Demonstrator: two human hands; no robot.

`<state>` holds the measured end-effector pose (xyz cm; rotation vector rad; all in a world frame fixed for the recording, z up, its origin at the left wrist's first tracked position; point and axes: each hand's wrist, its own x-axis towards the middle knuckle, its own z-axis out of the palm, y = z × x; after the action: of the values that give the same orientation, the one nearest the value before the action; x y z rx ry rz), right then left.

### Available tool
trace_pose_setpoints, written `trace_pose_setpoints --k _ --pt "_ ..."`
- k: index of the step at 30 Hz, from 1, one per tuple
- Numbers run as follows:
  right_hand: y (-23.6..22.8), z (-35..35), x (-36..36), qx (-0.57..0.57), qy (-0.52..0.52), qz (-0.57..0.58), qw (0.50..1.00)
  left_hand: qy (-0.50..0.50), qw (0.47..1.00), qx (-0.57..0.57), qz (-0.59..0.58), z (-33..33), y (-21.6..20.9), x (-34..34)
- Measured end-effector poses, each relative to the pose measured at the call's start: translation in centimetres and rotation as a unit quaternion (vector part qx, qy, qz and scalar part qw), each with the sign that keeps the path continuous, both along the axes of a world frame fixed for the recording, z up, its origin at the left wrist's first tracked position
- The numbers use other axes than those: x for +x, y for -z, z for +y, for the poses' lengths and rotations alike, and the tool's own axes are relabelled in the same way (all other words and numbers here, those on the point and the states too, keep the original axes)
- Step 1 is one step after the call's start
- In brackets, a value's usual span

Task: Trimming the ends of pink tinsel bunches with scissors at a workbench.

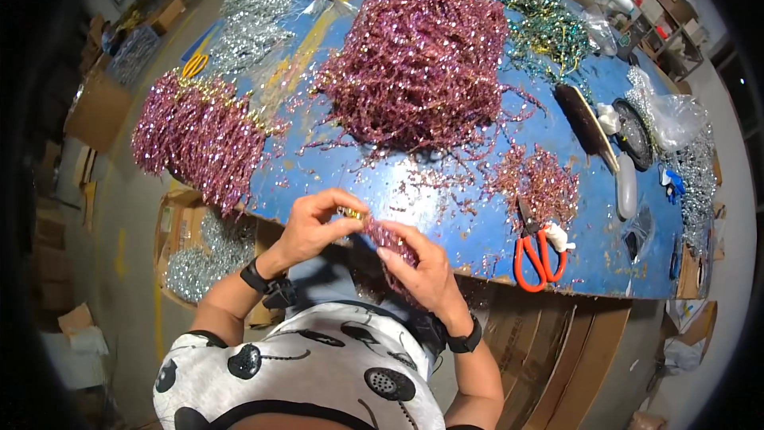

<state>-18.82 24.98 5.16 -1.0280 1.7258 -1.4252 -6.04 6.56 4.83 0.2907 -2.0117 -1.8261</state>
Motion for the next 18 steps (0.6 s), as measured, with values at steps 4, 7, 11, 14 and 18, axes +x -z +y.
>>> trace_pose_setpoints --k 4,7,11,14,18 --pt "-0.2 2.2 -0.4 0.168 -0.137 -0.111 0.97 0.014 0.995 0.096 -0.015 0.8 0.0 0.8" --pt "1.9 3.7 0.2 0.156 -0.161 -0.268 0.937 0.039 0.977 0.207 -0.047 -0.3 -0.6 1.5" --pt "2.4 5.5 0.3 0.169 -0.133 -0.247 0.945 0.044 0.982 0.169 -0.066 -0.1 -0.3 2.6" --pt "2.9 5.9 1.0 0.218 -0.052 0.018 0.974 0.063 0.98 0.179 -0.062 0.8 -0.1 3.1" --pt "5.0 7.1 1.7 0.25 -0.038 0.035 0.967 0.143 0.989 0.039 0.025 2.1 -1.1 3.4"
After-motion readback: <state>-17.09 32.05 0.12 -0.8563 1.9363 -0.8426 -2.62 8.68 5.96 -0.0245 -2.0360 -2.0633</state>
